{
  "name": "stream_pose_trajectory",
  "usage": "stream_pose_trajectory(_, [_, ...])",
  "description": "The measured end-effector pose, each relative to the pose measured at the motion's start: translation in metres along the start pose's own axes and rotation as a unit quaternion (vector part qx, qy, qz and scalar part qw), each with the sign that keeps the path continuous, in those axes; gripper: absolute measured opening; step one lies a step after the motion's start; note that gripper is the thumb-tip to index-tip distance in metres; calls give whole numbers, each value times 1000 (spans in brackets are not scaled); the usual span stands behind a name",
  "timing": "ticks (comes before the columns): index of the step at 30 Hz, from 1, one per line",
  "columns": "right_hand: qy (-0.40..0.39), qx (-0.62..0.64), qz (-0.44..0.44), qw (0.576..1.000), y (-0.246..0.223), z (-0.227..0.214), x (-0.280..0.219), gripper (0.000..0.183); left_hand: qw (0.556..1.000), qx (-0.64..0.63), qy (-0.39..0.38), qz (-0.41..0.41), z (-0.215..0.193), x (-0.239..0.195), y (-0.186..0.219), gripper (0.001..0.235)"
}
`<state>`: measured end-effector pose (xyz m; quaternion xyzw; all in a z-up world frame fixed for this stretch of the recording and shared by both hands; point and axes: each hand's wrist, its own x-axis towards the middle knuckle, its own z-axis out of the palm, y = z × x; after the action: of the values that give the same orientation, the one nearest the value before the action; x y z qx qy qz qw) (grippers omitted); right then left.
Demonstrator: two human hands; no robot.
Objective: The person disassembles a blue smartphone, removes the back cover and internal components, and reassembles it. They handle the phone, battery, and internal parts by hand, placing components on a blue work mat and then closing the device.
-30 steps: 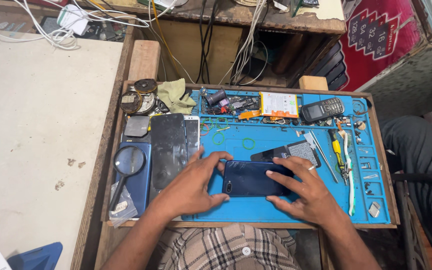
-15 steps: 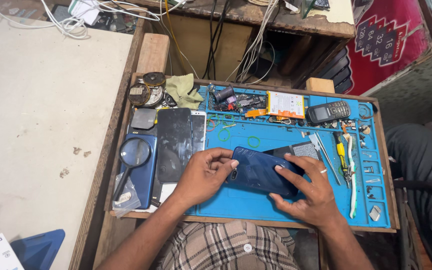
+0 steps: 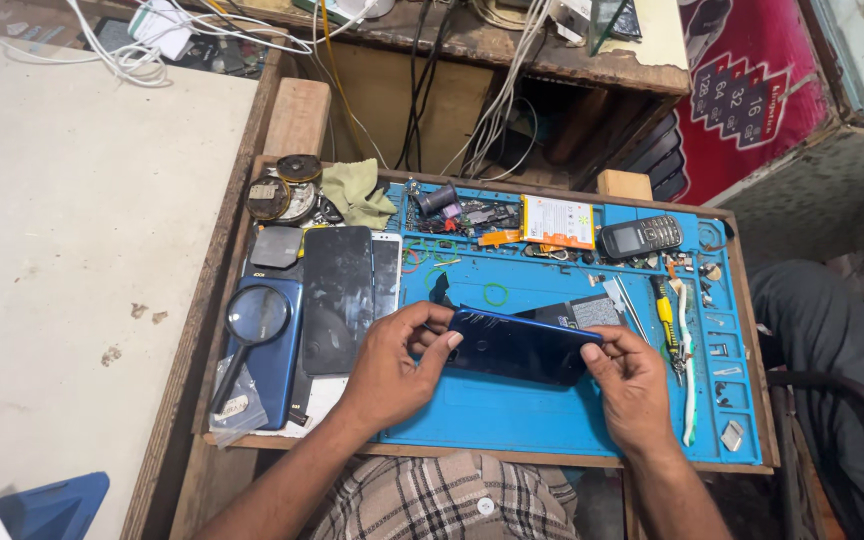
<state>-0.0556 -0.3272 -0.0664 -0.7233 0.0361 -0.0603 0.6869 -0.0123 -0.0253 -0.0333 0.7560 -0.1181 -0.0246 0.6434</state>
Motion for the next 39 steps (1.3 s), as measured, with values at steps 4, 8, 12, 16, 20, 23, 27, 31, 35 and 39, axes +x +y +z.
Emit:
stream_pose_trajectory(4, [2,-63,-69,996,14,-8,-3,16,998,33,9,60,-1,0,6,16])
stream_pose_trajectory(8, [3,-59,-91,994,14,-7,-6,12,992,80,14,99,1,-1,13,17])
stream_pose_trajectory(12, [-10,-77,-119,990,5,-4,-9,11,986,73,31,143,1,-1,16,19])
stream_pose_trajectory(16, [-30,-107,-153,982,-2,0,-10,12,987,37,22,154,1,0,16,23])
stream_pose_trajectory(20, [-35,-98,-152,983,-3,3,-9,13,989,5,20,145,2,-1,13,17])
stream_pose_trajectory(23, [-44,-100,-168,980,-3,5,-8,13,989,-6,14,146,2,-2,10,16])
stream_pose_trajectory(27, [-62,-76,-171,980,-6,7,-5,13,986,-7,10,166,2,-4,7,14])
stream_pose_trajectory(31, [-75,-82,-199,974,-15,5,-1,14,984,-16,0,177,5,-5,7,14])
stream_pose_trajectory(35, [-63,-138,-219,964,-26,5,2,14,979,6,-5,206,6,-6,6,14])
stream_pose_trajectory(39, [-54,-186,-228,954,-34,8,2,15,978,4,-8,211,8,-6,3,14])
